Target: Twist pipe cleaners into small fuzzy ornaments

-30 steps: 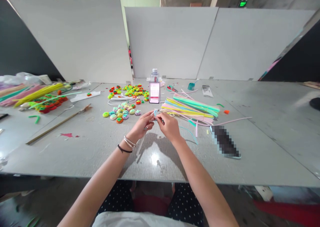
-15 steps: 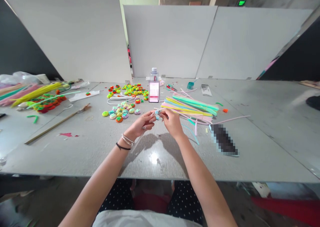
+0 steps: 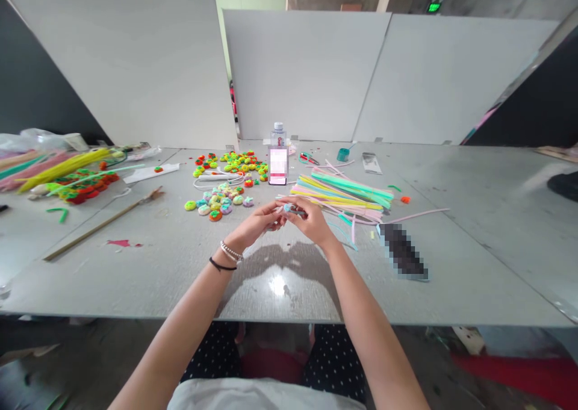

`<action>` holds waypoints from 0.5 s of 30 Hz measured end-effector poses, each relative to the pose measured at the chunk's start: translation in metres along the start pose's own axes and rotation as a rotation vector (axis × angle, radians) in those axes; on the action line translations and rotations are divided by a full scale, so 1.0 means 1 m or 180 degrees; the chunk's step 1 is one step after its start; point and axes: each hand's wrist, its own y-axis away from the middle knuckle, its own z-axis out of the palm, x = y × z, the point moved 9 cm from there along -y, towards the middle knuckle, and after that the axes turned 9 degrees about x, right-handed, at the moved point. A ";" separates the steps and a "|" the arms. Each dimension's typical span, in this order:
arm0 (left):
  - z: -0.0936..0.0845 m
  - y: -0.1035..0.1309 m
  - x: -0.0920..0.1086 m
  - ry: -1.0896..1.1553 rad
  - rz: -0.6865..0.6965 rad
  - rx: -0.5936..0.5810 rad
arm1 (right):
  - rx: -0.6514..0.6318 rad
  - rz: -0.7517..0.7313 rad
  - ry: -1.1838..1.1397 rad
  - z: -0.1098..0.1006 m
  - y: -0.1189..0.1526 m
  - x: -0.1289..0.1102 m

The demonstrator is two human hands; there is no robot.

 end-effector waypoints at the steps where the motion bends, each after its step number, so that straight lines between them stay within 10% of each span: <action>1: 0.001 0.001 0.001 0.0052 -0.0002 -0.0032 | -0.0042 0.0019 -0.0082 0.000 0.000 0.000; 15: 0.001 0.000 0.005 -0.0009 0.0100 0.0207 | 0.0440 0.0178 -0.0430 -0.005 -0.002 0.001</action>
